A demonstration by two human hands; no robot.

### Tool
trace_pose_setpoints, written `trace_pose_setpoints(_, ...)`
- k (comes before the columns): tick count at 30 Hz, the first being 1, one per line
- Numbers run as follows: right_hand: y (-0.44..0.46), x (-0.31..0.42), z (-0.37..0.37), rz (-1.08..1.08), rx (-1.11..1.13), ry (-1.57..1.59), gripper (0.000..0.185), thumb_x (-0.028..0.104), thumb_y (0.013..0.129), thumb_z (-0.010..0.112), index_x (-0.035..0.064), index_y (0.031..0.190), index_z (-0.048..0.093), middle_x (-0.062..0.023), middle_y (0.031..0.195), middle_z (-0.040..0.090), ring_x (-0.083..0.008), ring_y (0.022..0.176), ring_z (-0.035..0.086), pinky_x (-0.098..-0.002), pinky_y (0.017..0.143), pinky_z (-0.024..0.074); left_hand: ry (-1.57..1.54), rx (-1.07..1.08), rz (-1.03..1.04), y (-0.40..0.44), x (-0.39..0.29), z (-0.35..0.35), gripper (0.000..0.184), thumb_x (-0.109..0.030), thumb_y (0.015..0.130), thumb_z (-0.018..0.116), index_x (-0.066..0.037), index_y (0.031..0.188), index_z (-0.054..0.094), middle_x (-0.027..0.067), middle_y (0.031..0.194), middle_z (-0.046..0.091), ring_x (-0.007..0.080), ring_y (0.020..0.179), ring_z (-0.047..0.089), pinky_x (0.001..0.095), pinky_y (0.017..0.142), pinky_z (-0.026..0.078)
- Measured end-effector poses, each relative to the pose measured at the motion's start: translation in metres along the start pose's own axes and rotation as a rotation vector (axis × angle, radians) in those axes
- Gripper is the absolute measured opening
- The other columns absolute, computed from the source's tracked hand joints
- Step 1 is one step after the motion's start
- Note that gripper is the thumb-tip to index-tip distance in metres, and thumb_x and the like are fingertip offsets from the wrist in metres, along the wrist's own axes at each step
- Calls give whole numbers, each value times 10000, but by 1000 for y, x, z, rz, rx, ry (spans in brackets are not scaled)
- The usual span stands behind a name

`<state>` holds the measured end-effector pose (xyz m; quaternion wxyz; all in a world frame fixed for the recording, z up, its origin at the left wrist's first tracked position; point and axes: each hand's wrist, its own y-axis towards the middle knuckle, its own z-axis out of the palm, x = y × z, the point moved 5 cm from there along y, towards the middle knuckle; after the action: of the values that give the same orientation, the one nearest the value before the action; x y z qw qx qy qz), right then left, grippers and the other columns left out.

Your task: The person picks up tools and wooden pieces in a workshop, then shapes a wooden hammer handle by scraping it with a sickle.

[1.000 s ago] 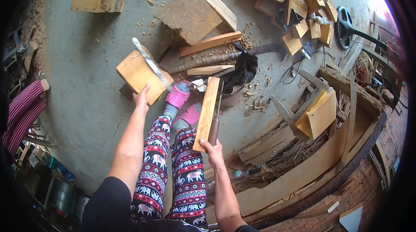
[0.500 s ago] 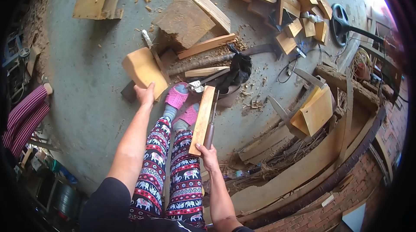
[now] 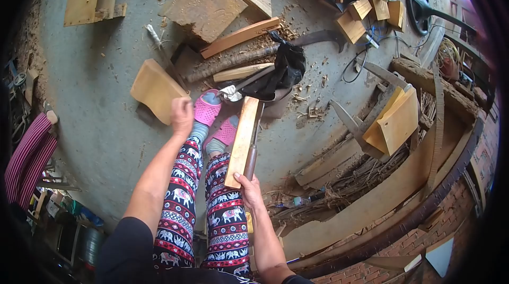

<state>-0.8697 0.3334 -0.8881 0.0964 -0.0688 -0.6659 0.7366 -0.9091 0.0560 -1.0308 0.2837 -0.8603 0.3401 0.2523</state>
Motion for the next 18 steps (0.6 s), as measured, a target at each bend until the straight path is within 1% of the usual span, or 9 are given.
trace_pose_setpoints(2, 3, 1, -1, -30, -3, 24, 389, 72, 852, 694, 10, 1200, 531, -85, 1047, 657, -174, 906, 655, -335, 827, 547, -26, 217, 202, 12, -36, 41, 140, -27, 838, 562, -85, 964, 579, 115, 993, 565, 332, 962, 571, 437, 819, 468)
trace_pose_setpoints(3, 3, 1, -4, -34, -18, 29, 389, 72, 852, 694, 10, 1200, 531, -85, 1047, 657, -174, 906, 655, -335, 827, 547, 11, 239, 312, 20, -44, 63, 195, -12, 825, 555, -76, 1007, 588, 122, 1021, 565, 340, 970, 563, 432, 837, 470)
trace_pose_setpoints(5, 6, 1, -5, -39, -8, 22, 393, 60, 847, 698, 13, 1202, 536, -81, 1054, 656, -163, 906, 653, -323, 817, 546, 254, 190, 360, 36, -51, 99, 309, -41, 851, 517, -54, 1159, 548, 130, 1117, 540, 317, 1055, 525, 448, 874, 454)
trace_pose_setpoints(10, 10, -4, -15, -29, -23, -8, 414, 60, 841, 706, 9, 1212, 530, -77, 1056, 655, -151, 897, 650, -311, 801, 548, 474, 272, 40, 49, -53, 142, 317, -86, 843, 534, -60, 1158, 556, 118, 1166, 535, 310, 1098, 508, 444, 910, 451)
trace_pose_setpoints(11, 11, -4, -14, -25, -19, 0, 420, 63, 837, 711, 9, 1212, 529, -75, 1054, 655, -150, 896, 650, -310, 805, 546, 455, 377, -9, 43, -49, 147, 368, -110, 814, 579, -58, 1177, 557, 124, 1178, 534, 321, 1110, 505, 457, 926, 443)
trace_pose_setpoints(14, 14, -9, -13, -31, -13, 14, 430, 67, 831, 717, 9, 1213, 528, -72, 1053, 654, -147, 897, 648, -307, 809, 542, 398, 379, 5, 32, -39, 136, 395, -119, 804, 589, -62, 1194, 564, 130, 1183, 539, 326, 1122, 512, 461, 949, 433)
trace_pose_setpoints(16, 16, -12, -16, -48, -26, 14, 437, 69, 829, 718, 10, 1217, 524, -69, 1059, 651, -147, 897, 649, -307, 807, 542, 134, 312, -67, 22, -19, 116, 373, -111, 816, 593, -68, 1186, 581, 133, 1193, 543, 321, 1137, 520, 448, 962, 427)
trace_pose_setpoints(17, 17, -11, -15, -49, -27, 15, 437, 69, 829, 718, 10, 1217, 524, -69, 1059, 651, -147, 897, 649, -307, 807, 542, 89, 194, -175, 10, 9, 110, 332, -108, 823, 601, -73, 1153, 601, 139, 1176, 557, 317, 1148, 524, 433, 976, 421)
trace_pose_setpoints(18, 17, -10, -14, -40, -21, 25, 440, 68, 829, 719, 10, 1218, 523, -70, 1061, 651, -148, 898, 649, -308, 808, 543, 84, 170, -409, -3, 43, 102, 325, -100, 812, 629, -56, 1133, 604, 163, 1171, 556, 328, 1153, 518, 425, 993, 412)
